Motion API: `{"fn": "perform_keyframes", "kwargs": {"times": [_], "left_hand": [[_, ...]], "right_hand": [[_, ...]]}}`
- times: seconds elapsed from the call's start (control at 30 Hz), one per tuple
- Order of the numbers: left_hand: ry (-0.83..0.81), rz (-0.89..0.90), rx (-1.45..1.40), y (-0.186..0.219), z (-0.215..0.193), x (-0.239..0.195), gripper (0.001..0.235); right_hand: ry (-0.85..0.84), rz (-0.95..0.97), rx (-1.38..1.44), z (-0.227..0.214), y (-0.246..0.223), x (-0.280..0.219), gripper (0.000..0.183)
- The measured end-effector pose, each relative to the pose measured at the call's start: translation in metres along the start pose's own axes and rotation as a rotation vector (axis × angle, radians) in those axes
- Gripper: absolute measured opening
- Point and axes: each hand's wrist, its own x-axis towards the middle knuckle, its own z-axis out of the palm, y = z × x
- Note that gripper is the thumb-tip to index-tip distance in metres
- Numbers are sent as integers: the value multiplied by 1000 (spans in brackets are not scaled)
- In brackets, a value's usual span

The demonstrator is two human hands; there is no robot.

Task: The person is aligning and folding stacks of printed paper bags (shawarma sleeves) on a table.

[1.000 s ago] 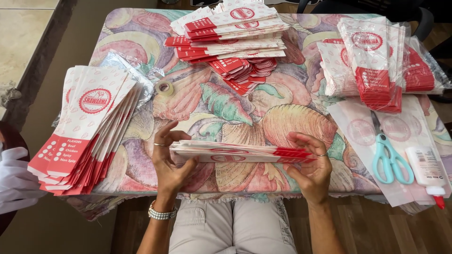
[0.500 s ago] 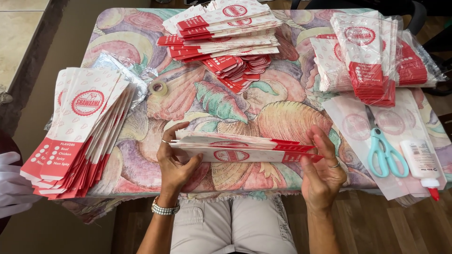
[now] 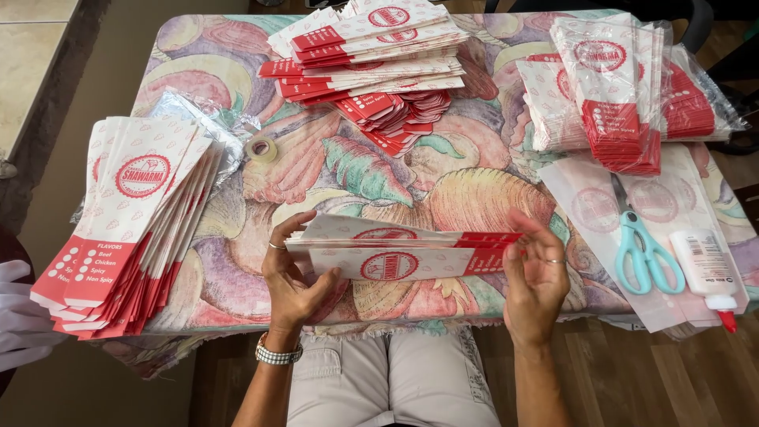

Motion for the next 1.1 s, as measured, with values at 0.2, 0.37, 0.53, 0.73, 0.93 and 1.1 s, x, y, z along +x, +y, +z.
{"fn": "perform_keyframes", "kwargs": {"times": [0.2, 0.37, 0.53, 0.73, 0.93, 1.1], "left_hand": [[51, 70, 155, 7, 4, 3, 69], [39, 63, 189, 5, 3, 1, 70], [-4, 84, 182, 4, 3, 1, 74], [-13, 132, 219, 5, 4, 2, 77], [2, 138, 173, -1, 1, 1, 77], [5, 140, 172, 5, 5, 4, 75]], "right_hand": [[-64, -206, 150, -6, -2, -5, 15], [132, -142, 282, -22, 16, -18, 22], [273, 121, 273, -24, 20, -21, 35], [253, 0, 119, -12, 24, -19, 23], [406, -120, 168, -16, 28, -15, 21], [215, -143, 127, -9, 9, -15, 15]]}}
